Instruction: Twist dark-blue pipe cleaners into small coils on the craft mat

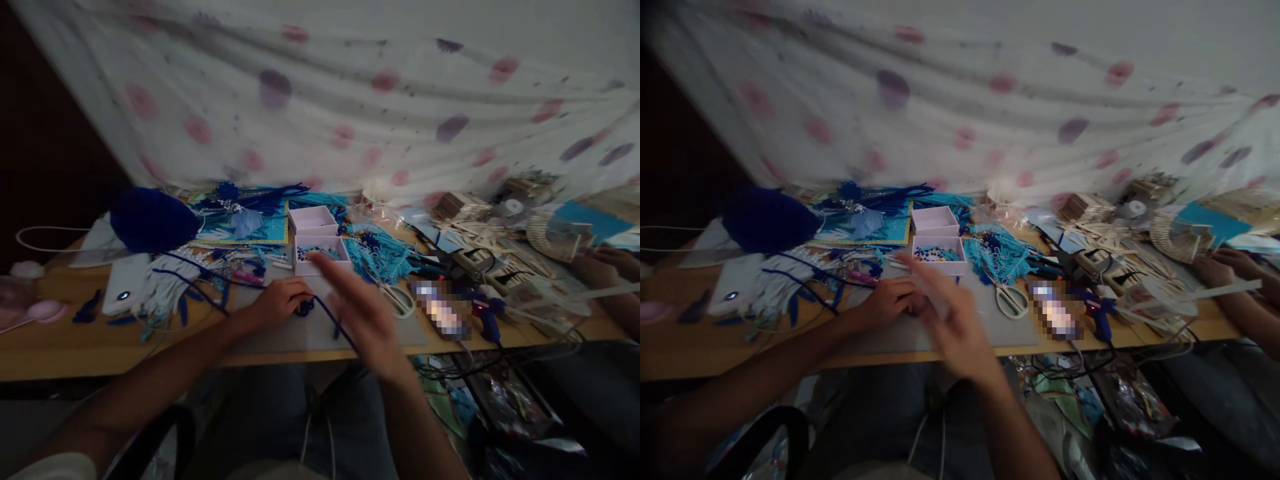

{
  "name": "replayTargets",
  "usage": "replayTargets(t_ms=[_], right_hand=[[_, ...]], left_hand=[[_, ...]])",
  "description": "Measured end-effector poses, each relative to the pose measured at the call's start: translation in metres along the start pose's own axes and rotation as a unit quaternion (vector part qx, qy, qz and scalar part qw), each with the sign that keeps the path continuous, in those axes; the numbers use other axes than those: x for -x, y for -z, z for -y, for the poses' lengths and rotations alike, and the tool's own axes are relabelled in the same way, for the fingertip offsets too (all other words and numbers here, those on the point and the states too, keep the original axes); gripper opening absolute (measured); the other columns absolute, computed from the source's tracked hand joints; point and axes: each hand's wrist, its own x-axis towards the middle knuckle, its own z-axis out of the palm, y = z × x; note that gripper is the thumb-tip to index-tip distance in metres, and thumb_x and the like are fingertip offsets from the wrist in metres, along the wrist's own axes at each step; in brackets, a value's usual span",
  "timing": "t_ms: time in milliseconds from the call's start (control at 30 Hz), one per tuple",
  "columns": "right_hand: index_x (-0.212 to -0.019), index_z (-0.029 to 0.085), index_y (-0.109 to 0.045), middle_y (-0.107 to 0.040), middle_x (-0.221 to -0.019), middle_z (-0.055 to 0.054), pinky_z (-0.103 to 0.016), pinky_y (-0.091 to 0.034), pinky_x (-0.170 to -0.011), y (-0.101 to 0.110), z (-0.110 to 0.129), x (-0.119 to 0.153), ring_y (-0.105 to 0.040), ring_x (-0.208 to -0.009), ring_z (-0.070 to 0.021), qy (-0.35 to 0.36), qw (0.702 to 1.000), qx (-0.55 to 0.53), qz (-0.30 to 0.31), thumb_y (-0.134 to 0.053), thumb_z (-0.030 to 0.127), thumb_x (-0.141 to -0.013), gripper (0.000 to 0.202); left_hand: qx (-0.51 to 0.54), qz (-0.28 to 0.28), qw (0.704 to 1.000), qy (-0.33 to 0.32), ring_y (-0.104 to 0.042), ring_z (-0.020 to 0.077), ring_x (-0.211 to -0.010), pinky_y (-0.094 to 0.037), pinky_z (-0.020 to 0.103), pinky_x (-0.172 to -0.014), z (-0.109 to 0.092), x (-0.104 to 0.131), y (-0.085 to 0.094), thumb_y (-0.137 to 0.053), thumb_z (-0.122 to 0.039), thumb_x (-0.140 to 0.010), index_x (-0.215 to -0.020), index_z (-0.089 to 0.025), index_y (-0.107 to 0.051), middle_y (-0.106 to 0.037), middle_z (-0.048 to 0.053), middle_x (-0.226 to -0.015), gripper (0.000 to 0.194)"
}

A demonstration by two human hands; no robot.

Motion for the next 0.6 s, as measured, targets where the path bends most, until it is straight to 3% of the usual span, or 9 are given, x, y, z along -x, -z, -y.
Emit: replayTargets(t_ms=[67,100,133,200,267,333,467,600], right_hand=[[-0.139,0.027,-0.057,-0.068,-0.132,-0.010,-0.049,-0.054,-0.101,0.023,-0.029,0.003,-0.067,-0.118,-0.0265,-0.036,0.974,0.063,-0.212,-0.042,0.021,-0.100,0.043],[-0.132,0.023,-0.063,-0.070,-0.125,-0.013,-0.051,-0.054,-0.100,0.035,-0.044,0.007,-0.069,-0.113,-0.0281,-0.060,0.957,0.129,-0.254,-0.047,0.020,-0.096,0.039],[-0.125,0.020,-0.068,-0.072,-0.122,-0.014,-0.053,-0.051,-0.102,0.044,-0.058,0.011,-0.068,-0.114,-0.0298,-0.075,0.947,0.200,-0.241,-0.051,0.018,-0.093,0.037],[-0.122,0.020,-0.070,-0.072,-0.122,-0.013,-0.051,-0.050,-0.103,0.052,-0.077,0.021,-0.067,-0.115,-0.0296,-0.076,0.957,0.251,-0.124,-0.055,0.014,-0.087,0.038],[-0.128,0.020,-0.066,-0.069,-0.128,-0.013,-0.047,-0.050,-0.103,0.045,-0.082,0.029,-0.065,-0.118,-0.0286,-0.068,0.969,0.236,0.010,-0.063,0.015,-0.083,0.045],[-0.130,0.019,-0.065,-0.071,-0.125,-0.014,-0.043,-0.054,-0.097,0.029,-0.082,0.033,-0.068,-0.112,-0.0279,-0.075,0.970,0.220,0.076,-0.069,0.019,-0.082,0.047],[-0.102,0.018,-0.077,-0.078,-0.095,-0.011,-0.035,-0.055,-0.077,0.003,-0.084,0.026,-0.073,-0.083,-0.0245,-0.116,0.962,0.246,0.032,-0.067,0.023,-0.089,0.017],[-0.086,0.020,-0.078,-0.078,-0.087,-0.008,-0.033,-0.053,-0.073,-0.009,-0.089,0.017,-0.072,-0.078,-0.0229,-0.121,0.978,0.167,-0.018,-0.067,0.022,-0.088,0.011]], left_hand=[[0.043,0.046,0.998,-0.017,-0.063,0.0092,-0.065,-0.051,0.019,-0.065,0.002,0.000,0.002,-0.059,-0.023,-0.095,-0.087,-0.019,-0.074,-0.070,-0.001,-0.081,0.018],[0.054,0.058,0.997,-0.023,-0.064,0.0101,-0.066,-0.051,0.020,-0.065,0.002,0.000,0.003,-0.057,-0.023,-0.097,-0.089,-0.017,-0.073,-0.069,0.001,-0.081,0.019],[0.066,0.062,0.996,-0.023,-0.064,0.0113,-0.069,-0.051,0.021,-0.066,0.002,-0.001,0.004,-0.055,-0.024,-0.098,-0.089,-0.016,-0.072,-0.068,0.003,-0.082,0.021],[0.076,0.062,0.995,-0.022,-0.064,0.0139,-0.073,-0.050,0.024,-0.070,0.001,-0.002,0.005,-0.053,-0.024,-0.099,-0.089,-0.015,-0.071,-0.067,0.004,-0.081,0.022],[0.078,0.066,0.995,-0.021,-0.064,0.0145,-0.074,-0.049,0.025,-0.071,-0.002,-0.002,0.004,-0.051,-0.024,-0.099,-0.088,-0.015,-0.069,-0.066,0.004,-0.081,0.023],[0.093,0.075,0.993,-0.007,-0.062,0.0128,-0.069,-0.049,0.024,-0.069,-0.005,-0.001,0.002,-0.049,-0.024,-0.100,-0.089,-0.015,-0.068,-0.064,0.003,-0.082,0.024],[0.125,0.076,0.989,0.029,-0.060,0.0100,-0.061,-0.049,0.022,-0.063,-0.009,0.001,0.001,-0.047,-0.025,-0.101,-0.088,-0.015,-0.065,-0.062,0.003,-0.085,0.024],[0.113,0.075,0.991,0.012,-0.061,0.0115,-0.064,-0.051,0.023,-0.064,-0.010,0.001,0.002,-0.047,-0.025,-0.101,-0.090,-0.015,-0.065,-0.062,0.003,-0.084,0.023]])
